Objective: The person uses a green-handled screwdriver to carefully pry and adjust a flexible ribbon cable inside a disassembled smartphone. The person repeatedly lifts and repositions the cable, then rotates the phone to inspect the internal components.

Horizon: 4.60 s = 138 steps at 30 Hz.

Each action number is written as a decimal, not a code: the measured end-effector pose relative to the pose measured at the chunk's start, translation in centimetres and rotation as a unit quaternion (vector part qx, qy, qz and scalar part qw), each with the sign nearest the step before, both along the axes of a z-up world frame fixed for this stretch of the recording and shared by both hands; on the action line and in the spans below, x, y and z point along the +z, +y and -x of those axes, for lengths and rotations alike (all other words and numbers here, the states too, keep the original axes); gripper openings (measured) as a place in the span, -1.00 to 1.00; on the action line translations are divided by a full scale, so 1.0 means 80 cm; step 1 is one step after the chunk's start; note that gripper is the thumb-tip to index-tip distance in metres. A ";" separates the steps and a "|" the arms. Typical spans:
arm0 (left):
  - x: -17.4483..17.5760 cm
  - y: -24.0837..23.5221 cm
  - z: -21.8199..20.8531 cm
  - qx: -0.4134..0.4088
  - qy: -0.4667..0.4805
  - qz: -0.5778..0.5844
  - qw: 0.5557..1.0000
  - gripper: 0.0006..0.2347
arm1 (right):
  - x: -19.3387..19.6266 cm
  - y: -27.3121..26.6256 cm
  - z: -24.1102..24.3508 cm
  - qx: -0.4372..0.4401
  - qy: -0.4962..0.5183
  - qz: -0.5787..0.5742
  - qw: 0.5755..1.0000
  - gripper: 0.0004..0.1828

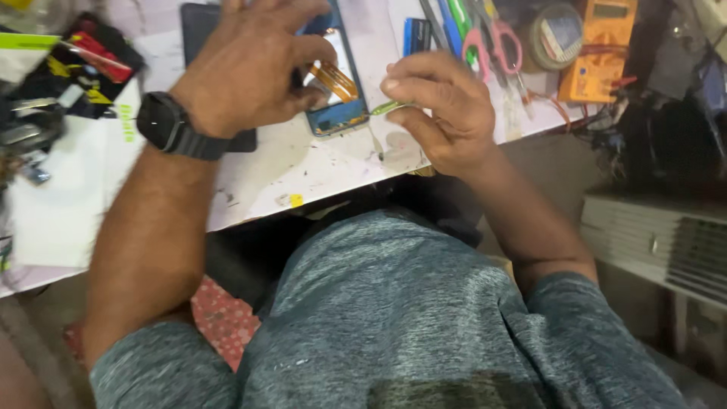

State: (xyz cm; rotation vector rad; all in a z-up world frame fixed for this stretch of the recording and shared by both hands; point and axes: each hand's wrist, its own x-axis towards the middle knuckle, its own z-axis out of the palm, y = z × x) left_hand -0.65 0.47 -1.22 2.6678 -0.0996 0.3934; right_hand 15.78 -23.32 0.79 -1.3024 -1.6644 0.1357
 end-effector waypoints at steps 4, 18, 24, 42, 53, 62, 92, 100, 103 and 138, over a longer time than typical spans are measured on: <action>0.009 -0.008 0.005 0.009 0.026 0.008 1.000 -0.71 | 0.009 -0.001 0.006 -0.009 0.032 0.024 0.999 -0.63; 0.020 -0.014 0.004 0.049 0.093 0.057 0.993 -0.69 | -0.006 0.001 -0.001 0.045 0.075 0.044 0.995 -0.65; 0.017 -0.016 0.003 0.028 0.051 0.094 0.994 -0.71 | -0.011 -0.007 -0.005 0.059 0.126 0.047 0.989 -0.62; 0.004 -0.062 -0.030 -0.105 -0.067 -0.097 0.988 -0.87 | -0.014 -0.030 -0.015 -0.033 0.226 -0.018 0.973 -0.55; 0.017 -0.114 -0.039 -0.049 0.046 -0.293 0.954 -0.92 | -0.009 -0.061 -0.022 -0.049 0.244 -0.082 0.965 -0.58; 0.001 -0.119 -0.046 -0.031 0.072 -0.295 0.952 -0.91 | -0.018 -0.076 -0.026 -0.045 0.243 -0.082 0.966 -0.62; 0.017 0.029 0.115 0.109 0.082 -0.078 0.988 -0.92 | -0.002 -0.035 -0.015 -0.019 0.182 -0.066 0.981 -0.59; 0.019 0.001 0.087 0.058 -0.002 -0.036 0.998 -0.89 | 0.004 -0.028 -0.003 0.006 0.206 -0.031 0.978 -0.59; 0.015 -0.029 0.062 0.019 -0.028 -0.080 0.996 -0.90 | 0.001 -0.025 0.002 0.002 0.194 -0.027 0.981 -0.57; -0.020 -0.016 0.018 -0.036 -0.039 0.079 0.995 -0.92 | -0.046 0.006 0.022 0.010 0.217 0.008 0.976 -0.52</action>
